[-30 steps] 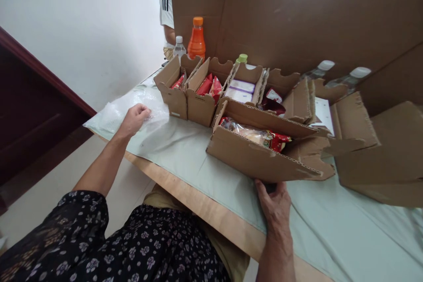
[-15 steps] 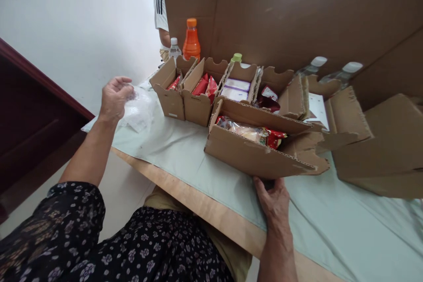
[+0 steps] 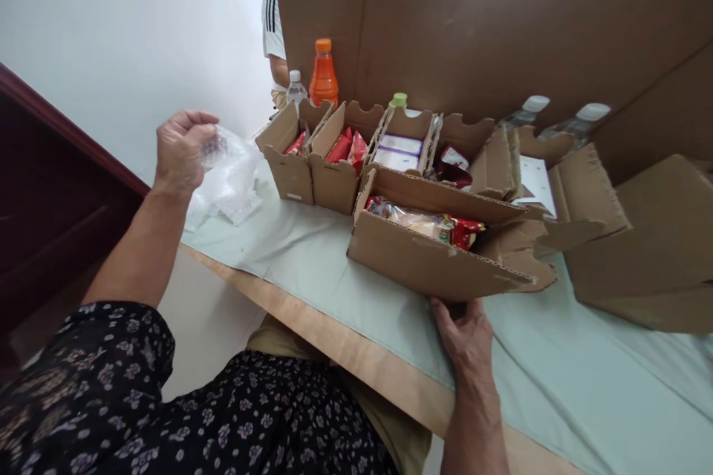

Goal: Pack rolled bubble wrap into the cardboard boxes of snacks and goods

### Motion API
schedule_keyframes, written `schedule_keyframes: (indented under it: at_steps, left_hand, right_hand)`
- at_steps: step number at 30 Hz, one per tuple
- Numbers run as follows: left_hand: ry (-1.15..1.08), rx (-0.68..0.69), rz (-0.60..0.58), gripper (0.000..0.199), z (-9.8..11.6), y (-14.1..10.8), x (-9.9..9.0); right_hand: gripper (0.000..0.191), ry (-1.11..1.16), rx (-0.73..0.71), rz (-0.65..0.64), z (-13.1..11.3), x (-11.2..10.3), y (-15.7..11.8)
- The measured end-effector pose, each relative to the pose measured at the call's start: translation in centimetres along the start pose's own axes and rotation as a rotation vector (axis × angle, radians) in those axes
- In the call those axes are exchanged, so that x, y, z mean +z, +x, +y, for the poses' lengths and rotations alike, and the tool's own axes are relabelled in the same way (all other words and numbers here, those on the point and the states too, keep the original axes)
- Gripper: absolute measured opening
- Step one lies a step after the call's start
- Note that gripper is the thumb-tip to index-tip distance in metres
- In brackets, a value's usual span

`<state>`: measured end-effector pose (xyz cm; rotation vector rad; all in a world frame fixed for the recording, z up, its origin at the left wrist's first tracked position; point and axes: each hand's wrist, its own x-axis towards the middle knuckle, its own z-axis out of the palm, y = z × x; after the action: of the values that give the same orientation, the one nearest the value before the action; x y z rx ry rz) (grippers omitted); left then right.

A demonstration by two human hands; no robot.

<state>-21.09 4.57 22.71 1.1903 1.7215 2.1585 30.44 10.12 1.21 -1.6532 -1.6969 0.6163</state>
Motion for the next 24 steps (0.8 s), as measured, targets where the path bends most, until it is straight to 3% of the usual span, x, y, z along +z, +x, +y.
schedule_keyframes:
  at_steps: [7,11,15,18,20,22,24]
  left_hand:
    - [-0.004,0.197,0.025,0.009,1.0,0.1,1.1]
    - [-0.031,0.115,-0.111,0.009,1.7,-1.0,2.3]
    - [-0.023,-0.018,-0.266,0.009,2.5,-5.9,2.7]
    - [-0.023,-0.145,-0.358,0.014,3.6,-10.5,2.5]
    - [-0.037,-0.24,-0.414,0.016,4.0,-13.2,2.6]
    - [-0.057,-0.329,-0.486,0.018,4.1,-15.8,3.3]
    - [-0.08,-0.397,-0.573,0.023,3.9,-18.3,4.6]
  right_hand:
    - [0.057,-0.011,0.017,-0.008,-1.1,-0.2,-0.2]
    - [0.055,-0.008,0.039,-0.007,-1.3,-0.3,0.1]
    - [0.063,0.02,0.057,-0.04,-1.3,-1.4,-0.8]
    - [0.069,-0.004,0.124,0.196,-1.7,-3.1,-4.1]
    - [0.061,-0.026,0.08,0.349,-2.5,-4.3,-7.5]
    - [0.051,-0.008,-0.068,0.295,-4.1,-4.7,-11.0]
    - [0.053,0.064,-0.243,0.07,-6.3,-4.1,-14.0]
